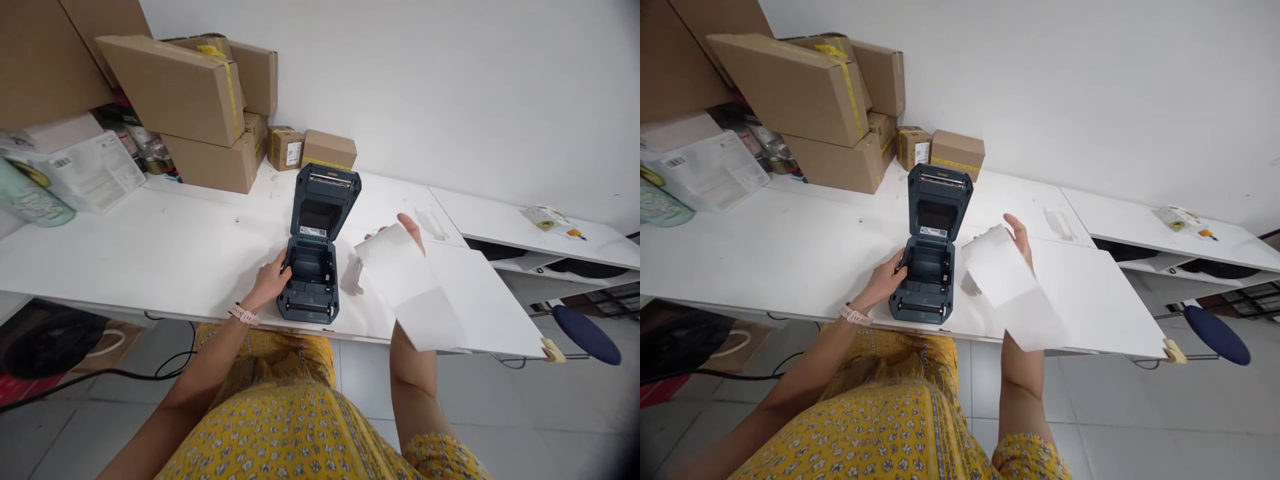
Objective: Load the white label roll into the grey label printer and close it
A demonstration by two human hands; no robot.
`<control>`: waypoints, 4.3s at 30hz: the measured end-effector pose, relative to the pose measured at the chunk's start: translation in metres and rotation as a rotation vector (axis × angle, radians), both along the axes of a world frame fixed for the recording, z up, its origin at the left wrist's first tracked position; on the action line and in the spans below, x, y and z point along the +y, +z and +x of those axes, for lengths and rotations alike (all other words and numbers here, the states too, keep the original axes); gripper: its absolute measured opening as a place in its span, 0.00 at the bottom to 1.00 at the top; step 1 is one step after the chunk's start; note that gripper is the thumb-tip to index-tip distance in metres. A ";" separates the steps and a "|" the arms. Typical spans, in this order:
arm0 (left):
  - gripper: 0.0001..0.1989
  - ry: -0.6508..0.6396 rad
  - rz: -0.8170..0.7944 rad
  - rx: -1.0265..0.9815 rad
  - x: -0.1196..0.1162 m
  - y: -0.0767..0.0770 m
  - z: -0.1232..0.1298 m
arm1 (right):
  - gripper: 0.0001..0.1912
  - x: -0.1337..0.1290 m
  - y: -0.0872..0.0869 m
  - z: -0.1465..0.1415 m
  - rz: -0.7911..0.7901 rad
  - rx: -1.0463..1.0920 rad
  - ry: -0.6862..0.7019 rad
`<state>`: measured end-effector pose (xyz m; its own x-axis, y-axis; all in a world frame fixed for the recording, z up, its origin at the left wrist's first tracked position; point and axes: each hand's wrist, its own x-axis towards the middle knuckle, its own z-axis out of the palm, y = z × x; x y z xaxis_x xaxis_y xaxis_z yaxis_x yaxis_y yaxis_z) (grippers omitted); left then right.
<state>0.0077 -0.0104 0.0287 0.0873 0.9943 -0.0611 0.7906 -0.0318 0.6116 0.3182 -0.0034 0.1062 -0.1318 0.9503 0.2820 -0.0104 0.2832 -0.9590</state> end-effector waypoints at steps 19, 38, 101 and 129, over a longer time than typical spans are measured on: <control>0.32 0.000 -0.013 -0.024 -0.002 0.004 0.000 | 0.64 0.075 -0.002 -0.157 0.305 -1.607 0.583; 0.33 0.017 -0.044 -0.056 -0.005 0.005 0.000 | 0.28 -0.056 -0.050 -0.088 0.314 -1.083 0.270; 0.42 0.170 -0.045 -0.949 -0.065 -0.009 0.021 | 0.49 -0.070 -0.103 -0.090 -0.219 -0.030 -0.092; 0.22 0.026 -0.364 -0.760 -0.149 -0.049 0.000 | 0.50 -0.072 -0.116 -0.093 -0.302 -0.001 -0.095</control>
